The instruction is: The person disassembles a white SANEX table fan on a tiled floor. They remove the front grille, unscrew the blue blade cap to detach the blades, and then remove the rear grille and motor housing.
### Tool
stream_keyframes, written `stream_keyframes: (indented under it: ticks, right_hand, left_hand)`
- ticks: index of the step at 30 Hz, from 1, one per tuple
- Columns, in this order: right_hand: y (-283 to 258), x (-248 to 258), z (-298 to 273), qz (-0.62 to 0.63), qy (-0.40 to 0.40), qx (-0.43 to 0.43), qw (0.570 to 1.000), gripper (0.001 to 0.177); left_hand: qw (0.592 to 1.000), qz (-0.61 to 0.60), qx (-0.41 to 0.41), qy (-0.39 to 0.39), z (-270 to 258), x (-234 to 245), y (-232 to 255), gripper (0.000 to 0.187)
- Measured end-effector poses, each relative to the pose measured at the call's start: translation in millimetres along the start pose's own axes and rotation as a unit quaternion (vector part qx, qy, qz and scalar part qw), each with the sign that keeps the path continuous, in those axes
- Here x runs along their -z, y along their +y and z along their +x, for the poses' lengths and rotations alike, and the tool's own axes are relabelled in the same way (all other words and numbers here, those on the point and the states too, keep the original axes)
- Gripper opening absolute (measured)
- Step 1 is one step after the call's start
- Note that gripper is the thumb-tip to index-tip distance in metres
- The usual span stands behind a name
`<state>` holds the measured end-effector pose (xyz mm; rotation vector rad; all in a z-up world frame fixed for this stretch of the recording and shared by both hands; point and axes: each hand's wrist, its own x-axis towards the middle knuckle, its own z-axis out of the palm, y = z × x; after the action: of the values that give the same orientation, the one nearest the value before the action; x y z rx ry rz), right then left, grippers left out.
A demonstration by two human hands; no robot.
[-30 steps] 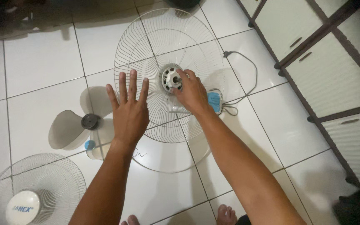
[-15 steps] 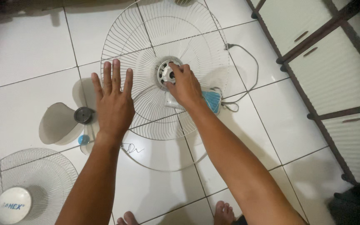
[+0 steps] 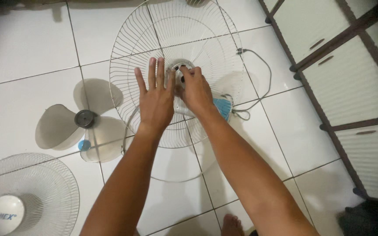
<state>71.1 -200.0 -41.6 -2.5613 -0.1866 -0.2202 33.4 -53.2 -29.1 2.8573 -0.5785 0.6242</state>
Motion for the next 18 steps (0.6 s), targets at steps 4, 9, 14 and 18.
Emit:
stream_keyframes:
  ticks: [4,9,14,18]
  right_hand:
    - [0.5,3.2,3.5,-0.007,-0.010,0.000,1.000,0.049]
    - [4.8,3.2,2.3,-0.012,-0.025,0.009,1.000,0.051]
    - [11.9,1.4,2.2,-0.033,0.000,0.062,0.998,0.055]
    - [17.9,4.6,6.1,-0.057,-0.033,0.070,0.995,0.056]
  left_hand:
    - [0.998,-0.017,0.046,-0.033,-0.5,-17.1,13.6,0.069]
    - [0.998,0.018,0.053,-0.043,-4.1,-30.1,13.0,0.069]
    - [0.998,0.023,0.045,-0.036,-5.4,-32.5,3.6,0.067]
    - [0.998,0.030,0.033,-0.034,-6.7,-33.3,-5.7,0.070]
